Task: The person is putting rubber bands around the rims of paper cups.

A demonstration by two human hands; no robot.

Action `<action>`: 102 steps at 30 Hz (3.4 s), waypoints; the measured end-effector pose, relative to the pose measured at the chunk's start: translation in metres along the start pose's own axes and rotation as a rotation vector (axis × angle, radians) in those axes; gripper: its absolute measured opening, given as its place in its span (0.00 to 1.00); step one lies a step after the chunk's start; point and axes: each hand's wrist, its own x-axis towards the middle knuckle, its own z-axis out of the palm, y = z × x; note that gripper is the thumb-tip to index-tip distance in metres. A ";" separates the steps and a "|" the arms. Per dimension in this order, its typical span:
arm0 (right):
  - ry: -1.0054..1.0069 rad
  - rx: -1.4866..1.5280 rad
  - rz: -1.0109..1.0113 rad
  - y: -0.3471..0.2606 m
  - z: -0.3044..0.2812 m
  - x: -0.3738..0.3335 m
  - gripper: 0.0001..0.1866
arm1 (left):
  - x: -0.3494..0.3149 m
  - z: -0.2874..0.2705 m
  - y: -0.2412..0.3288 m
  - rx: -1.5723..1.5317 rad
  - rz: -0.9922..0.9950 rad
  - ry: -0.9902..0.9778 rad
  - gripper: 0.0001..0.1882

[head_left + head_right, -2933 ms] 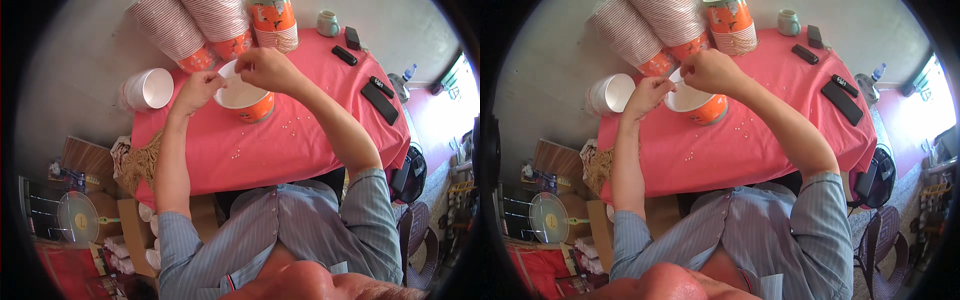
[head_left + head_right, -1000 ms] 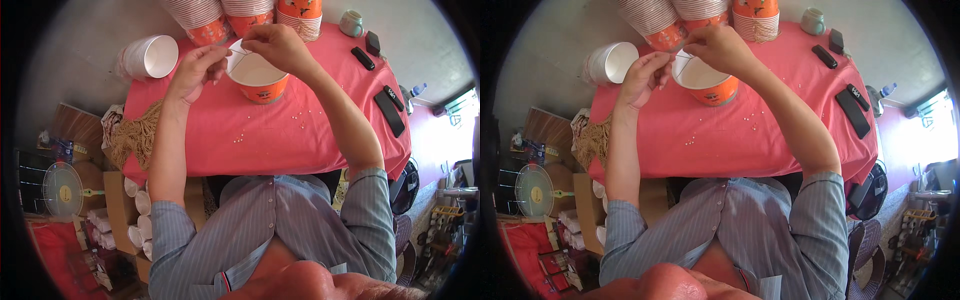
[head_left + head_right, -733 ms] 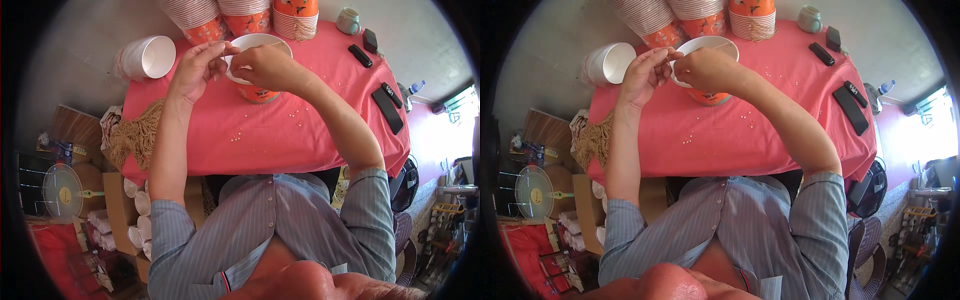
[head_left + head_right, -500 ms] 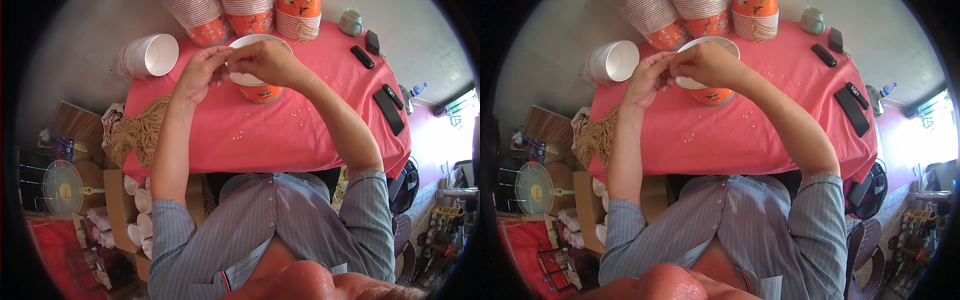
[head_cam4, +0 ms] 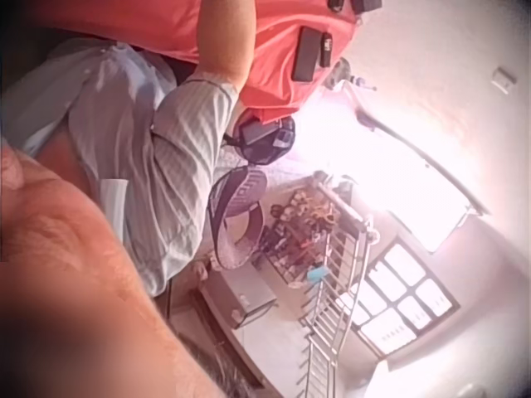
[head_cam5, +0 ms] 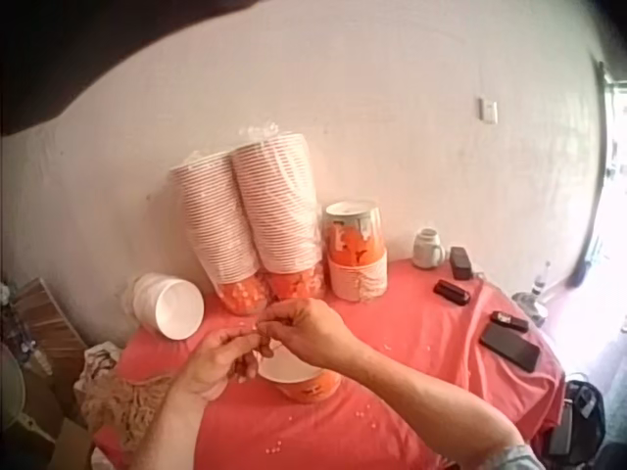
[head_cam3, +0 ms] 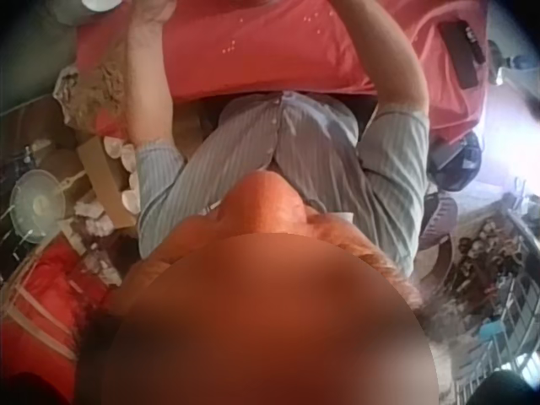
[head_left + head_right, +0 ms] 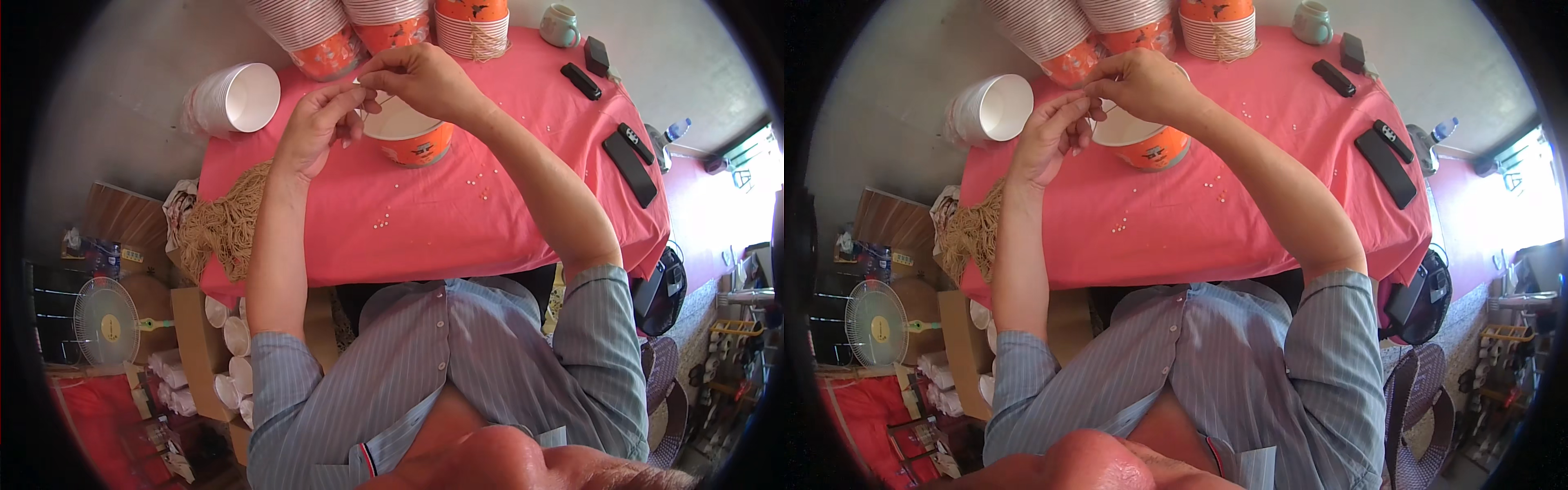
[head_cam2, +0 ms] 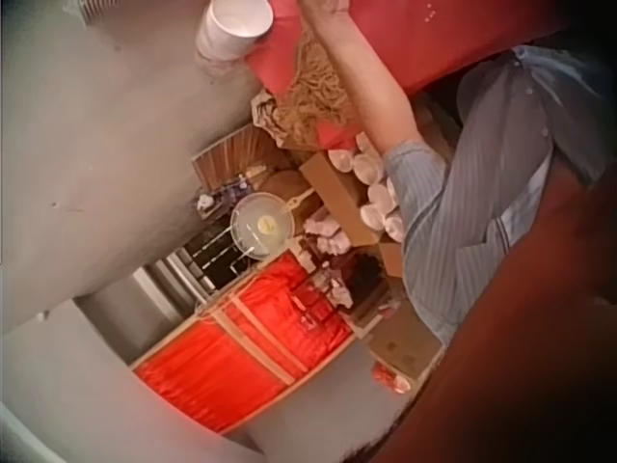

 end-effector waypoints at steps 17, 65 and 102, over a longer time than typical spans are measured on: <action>-0.149 -0.128 -0.014 0.017 -0.010 0.003 0.09 | -0.002 0.000 -0.001 -0.014 -0.007 0.057 0.15; -0.310 0.093 0.233 0.013 -0.030 0.001 0.12 | 0.013 0.024 0.030 0.848 -0.117 -0.015 0.16; -0.310 -0.074 0.149 0.010 -0.023 -0.004 0.18 | 0.013 0.030 0.031 0.990 -0.092 -0.040 0.17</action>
